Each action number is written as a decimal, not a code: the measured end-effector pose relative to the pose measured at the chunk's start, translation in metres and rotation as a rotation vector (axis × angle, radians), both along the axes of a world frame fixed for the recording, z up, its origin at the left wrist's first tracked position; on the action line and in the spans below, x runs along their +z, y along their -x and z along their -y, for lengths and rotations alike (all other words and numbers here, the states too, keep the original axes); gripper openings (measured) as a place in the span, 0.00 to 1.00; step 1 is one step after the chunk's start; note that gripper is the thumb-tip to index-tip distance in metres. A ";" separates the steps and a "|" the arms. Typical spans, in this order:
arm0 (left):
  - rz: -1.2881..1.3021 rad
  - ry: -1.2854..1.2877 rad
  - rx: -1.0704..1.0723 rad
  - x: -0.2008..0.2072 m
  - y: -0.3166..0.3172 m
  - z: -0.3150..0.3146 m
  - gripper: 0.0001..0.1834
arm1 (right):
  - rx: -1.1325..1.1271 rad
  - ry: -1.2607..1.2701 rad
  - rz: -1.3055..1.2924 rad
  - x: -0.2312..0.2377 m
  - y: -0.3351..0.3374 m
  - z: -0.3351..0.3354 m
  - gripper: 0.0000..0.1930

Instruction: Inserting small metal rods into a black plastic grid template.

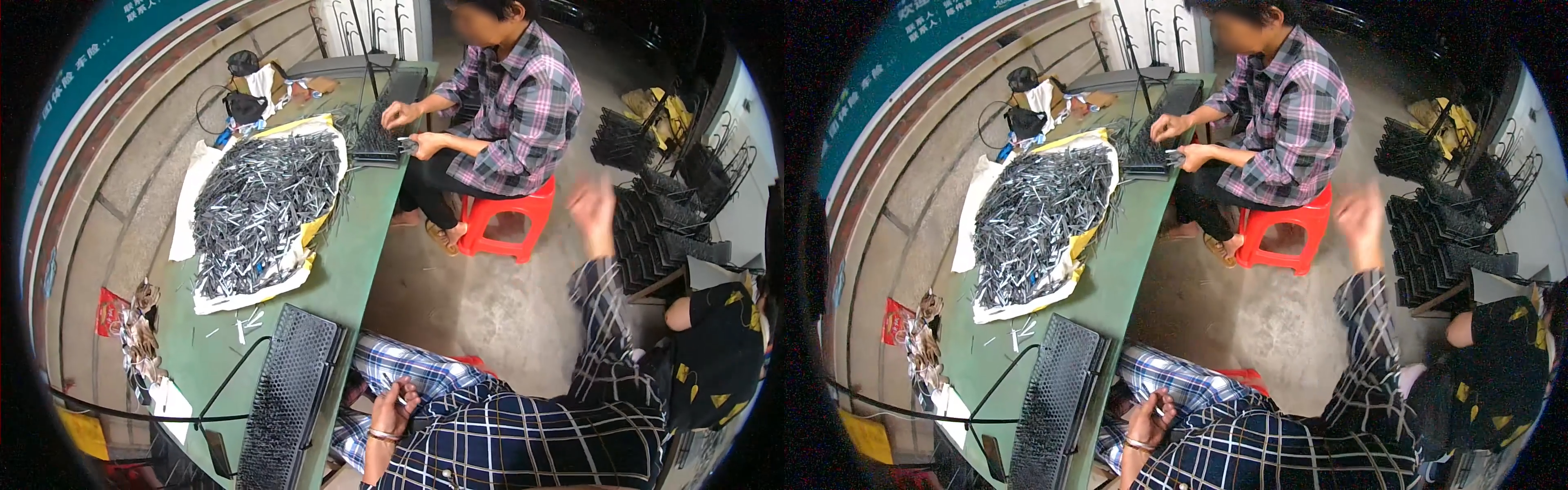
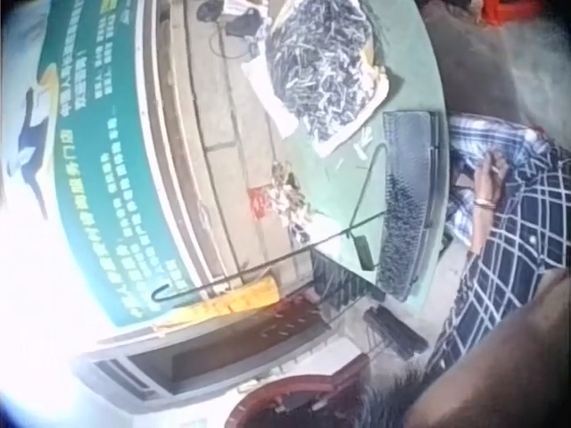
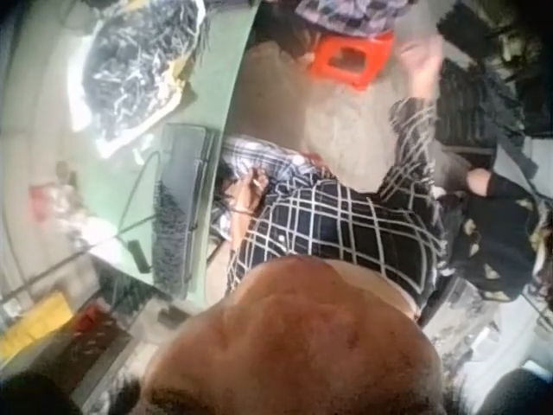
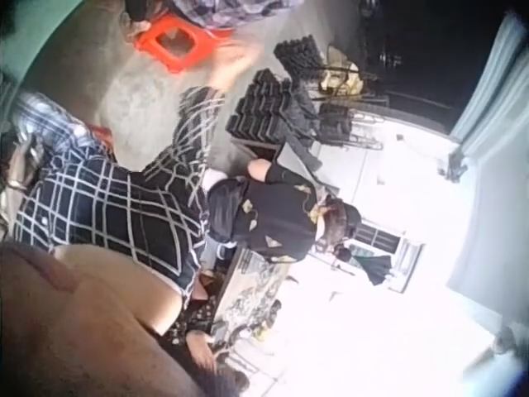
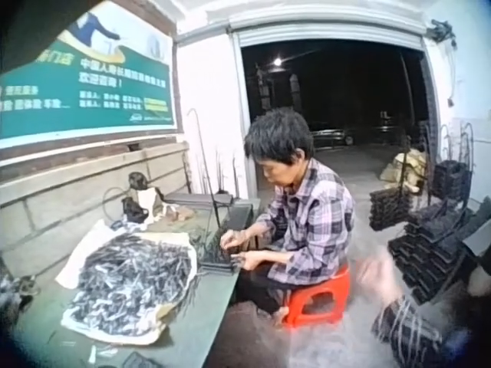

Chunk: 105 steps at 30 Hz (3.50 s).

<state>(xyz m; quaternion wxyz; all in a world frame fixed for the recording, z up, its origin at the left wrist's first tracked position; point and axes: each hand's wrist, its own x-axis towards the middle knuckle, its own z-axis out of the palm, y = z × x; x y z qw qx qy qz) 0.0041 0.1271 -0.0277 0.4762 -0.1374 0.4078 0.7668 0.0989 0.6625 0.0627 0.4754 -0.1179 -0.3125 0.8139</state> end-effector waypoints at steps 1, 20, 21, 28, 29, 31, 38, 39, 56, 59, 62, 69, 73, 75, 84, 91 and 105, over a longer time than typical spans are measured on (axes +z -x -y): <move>0.003 0.000 0.000 0.001 0.001 0.000 0.15 | 0.090 -0.061 -0.194 0.033 -0.018 -0.029 0.22; 0.015 -0.001 -0.077 0.007 -0.001 0.000 0.18 | 0.635 0.582 0.314 -0.142 0.077 0.204 0.16; 0.018 0.002 -0.071 0.009 -0.001 -0.001 0.18 | 0.694 0.577 0.336 -0.137 0.085 0.208 0.16; -0.026 0.058 -0.130 0.019 0.001 -0.009 0.17 | 0.696 0.510 0.415 -0.130 0.096 0.212 0.16; -0.021 0.055 -0.127 0.019 0.001 -0.008 0.17 | 0.697 0.508 0.414 -0.132 0.092 0.215 0.16; -0.026 0.044 -0.124 0.017 0.001 -0.006 0.17 | 0.701 0.530 0.463 -0.140 0.084 0.225 0.15; 0.014 0.054 -0.134 0.011 -0.010 -0.002 0.17 | 0.780 0.536 0.518 -0.151 0.064 0.247 0.15; 0.017 0.051 -0.125 0.010 -0.011 -0.001 0.17 | 0.787 0.533 0.524 -0.149 0.065 0.248 0.15; -0.117 -0.114 0.102 0.025 -0.016 0.022 0.18 | 1.406 -0.207 0.527 -0.087 0.085 0.369 0.14; -0.144 -0.147 0.115 0.025 -0.027 0.030 0.18 | 1.427 -0.403 0.552 -0.076 0.085 0.383 0.13; -0.194 -0.164 0.041 0.026 -0.037 0.033 0.18 | 1.387 -0.548 0.540 -0.061 0.079 0.394 0.10; -0.258 -0.132 -0.004 0.026 -0.043 0.030 0.18 | 1.368 -0.613 0.634 -0.057 0.075 0.398 0.07; -0.278 -0.115 -0.008 0.026 -0.037 0.032 0.19 | 1.334 -0.563 0.660 -0.059 0.079 0.401 0.08; -0.286 -0.104 0.001 0.024 -0.037 0.033 0.20 | 1.338 -0.563 0.672 -0.059 0.081 0.402 0.10; -0.185 -0.155 0.007 0.016 -0.013 0.034 0.22 | 1.232 -0.550 0.712 -0.062 0.098 0.406 0.09; -0.091 -0.060 0.118 0.011 -0.009 0.052 0.20 | 1.137 -0.498 0.655 -0.074 0.122 0.417 0.12; -0.021 -0.057 0.260 0.000 0.002 0.049 0.16 | 1.076 -0.738 0.492 -0.038 0.159 0.463 0.11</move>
